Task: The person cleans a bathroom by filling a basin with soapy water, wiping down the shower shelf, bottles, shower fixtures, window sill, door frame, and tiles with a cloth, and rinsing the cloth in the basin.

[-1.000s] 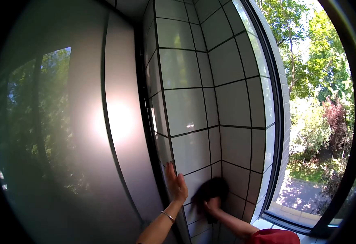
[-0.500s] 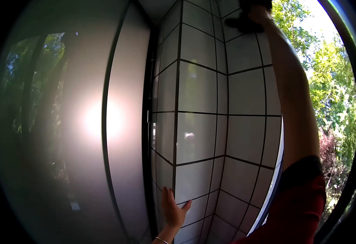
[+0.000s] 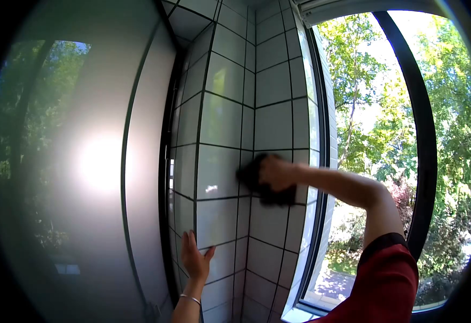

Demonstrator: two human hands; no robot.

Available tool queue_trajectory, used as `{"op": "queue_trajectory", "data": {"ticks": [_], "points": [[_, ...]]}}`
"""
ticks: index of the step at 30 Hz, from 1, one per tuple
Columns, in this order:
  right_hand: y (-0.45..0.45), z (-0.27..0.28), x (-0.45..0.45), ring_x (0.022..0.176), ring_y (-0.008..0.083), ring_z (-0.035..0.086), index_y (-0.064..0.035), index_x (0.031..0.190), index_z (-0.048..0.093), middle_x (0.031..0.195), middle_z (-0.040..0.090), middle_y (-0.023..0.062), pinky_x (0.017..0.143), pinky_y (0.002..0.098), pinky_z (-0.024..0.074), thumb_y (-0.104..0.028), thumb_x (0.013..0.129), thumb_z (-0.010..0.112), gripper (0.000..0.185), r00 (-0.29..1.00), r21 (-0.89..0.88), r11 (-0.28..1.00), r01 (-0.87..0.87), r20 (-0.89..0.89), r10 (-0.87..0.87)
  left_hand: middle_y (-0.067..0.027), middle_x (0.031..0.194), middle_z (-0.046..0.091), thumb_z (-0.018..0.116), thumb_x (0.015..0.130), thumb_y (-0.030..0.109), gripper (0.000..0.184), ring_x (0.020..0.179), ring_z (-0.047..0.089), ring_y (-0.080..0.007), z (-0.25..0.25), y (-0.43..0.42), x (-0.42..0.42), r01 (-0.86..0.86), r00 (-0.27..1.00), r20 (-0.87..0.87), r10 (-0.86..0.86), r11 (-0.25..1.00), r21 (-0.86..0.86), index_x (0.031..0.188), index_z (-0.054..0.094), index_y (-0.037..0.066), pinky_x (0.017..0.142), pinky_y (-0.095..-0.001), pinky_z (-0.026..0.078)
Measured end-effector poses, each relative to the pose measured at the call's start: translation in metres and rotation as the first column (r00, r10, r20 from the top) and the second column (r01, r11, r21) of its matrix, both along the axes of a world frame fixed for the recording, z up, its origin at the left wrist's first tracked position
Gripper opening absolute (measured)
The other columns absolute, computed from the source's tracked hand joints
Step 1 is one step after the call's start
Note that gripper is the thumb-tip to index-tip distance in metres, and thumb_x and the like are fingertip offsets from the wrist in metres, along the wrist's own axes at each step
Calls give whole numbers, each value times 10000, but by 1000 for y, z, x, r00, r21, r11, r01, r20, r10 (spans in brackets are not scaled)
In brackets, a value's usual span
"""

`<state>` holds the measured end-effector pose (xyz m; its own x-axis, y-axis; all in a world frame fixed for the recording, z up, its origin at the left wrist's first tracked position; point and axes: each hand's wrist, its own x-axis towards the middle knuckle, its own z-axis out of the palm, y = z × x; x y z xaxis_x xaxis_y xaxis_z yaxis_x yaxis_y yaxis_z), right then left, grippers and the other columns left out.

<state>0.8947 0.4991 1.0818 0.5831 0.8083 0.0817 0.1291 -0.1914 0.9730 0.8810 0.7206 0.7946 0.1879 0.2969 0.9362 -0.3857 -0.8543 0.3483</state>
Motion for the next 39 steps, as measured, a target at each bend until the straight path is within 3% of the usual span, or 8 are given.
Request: {"op": "queue_trajectory", "data": {"ticks": [8, 11, 14, 18, 22, 26, 36, 39], "points": [[-134, 46, -32, 883, 254, 536, -111, 832, 607, 877, 577, 67, 800, 376, 401, -60, 678, 558, 169, 572, 494, 302, -816, 768, 288, -265, 1273, 327, 721, 678, 234, 805, 1186, 329, -395, -3, 1, 0, 43, 999, -13, -43, 999, -1, 1292, 247, 19, 943, -439, 321], [-243, 83, 29, 738, 232, 587, -77, 934, 566, 816, 589, 76, 677, 369, 482, -139, 792, 527, 159, 409, 597, -785, -164, 765, 497, -245, 1287, 323, 723, 673, 230, 822, 1192, 330, -381, 2, 1, -3, 15, 999, -39, -15, 1000, 1, 1299, 232, 24, 950, -425, 320], [-265, 54, -4, 729, 232, 592, -36, 1047, 507, 840, 589, 94, 662, 349, 504, -242, 829, 513, 301, 404, 170, -896, 409, 847, 345, -245, 1285, 322, 725, 668, 230, 838, 1188, 329, -388, -1, 0, 1, 5, 1000, -11, -4, 1000, 24, 1303, 217, 23, 946, -432, 321], [-239, 35, -72, 826, 217, 577, -38, 962, 565, 856, 605, 95, 758, 339, 466, -249, 808, 567, 261, 226, 34, -998, 56, 973, 46, -271, 1271, 318, 724, 669, 226, 848, 1181, 321, -412, -4, 2, 4, 26, 999, 36, -28, 998, 58, 1304, 203, 15, 935, -457, 322], [-173, 30, -189, 833, 216, 566, 68, 1004, 516, 860, 598, 114, 765, 343, 461, -82, 769, 593, 290, -348, -373, -334, -866, 928, -135, -270, 1272, 316, 721, 673, 228, 849, 1184, 319, -410, -4, 2, 8, 37, 998, 50, -40, 998, 49, 1307, 198, 17, 934, -451, 324], [-208, 97, -221, 701, 240, 582, 67, 884, 546, 817, 596, 150, 636, 364, 476, -96, 782, 567, 194, -502, -532, -133, -836, 840, -206, -284, 1267, 313, 725, 668, 238, 851, 1175, 318, -421, -5, 3, 8, 25, 999, 39, -27, 998, 51, 1297, 198, 10, 936, -464, 310], [52, 246, 7, 760, 265, 586, -17, 837, 651, 835, 609, 182, 677, 374, 475, -120, 773, 481, 209, 695, 754, 246, -609, 657, -293, -299, 1224, 361, 735, 656, 278, 851, 1125, 383, -426, -5, 9, 6, -33, 999, 27, 31, 996, 86, 1275, 224, -6, 892, -463, 361], [35, 107, 21, 681, 225, 556, -38, 820, 661, 793, 606, 138, 633, 381, 452, -145, 744, 531, 185, 879, 470, 743, 476, -217, -425, -282, 1219, 380, 738, 649, 275, 839, 1111, 403, -415, -2, 5, 8, -49, 997, 62, 44, 996, 73, 1270, 245, -1, 892, -451, 364]]}}
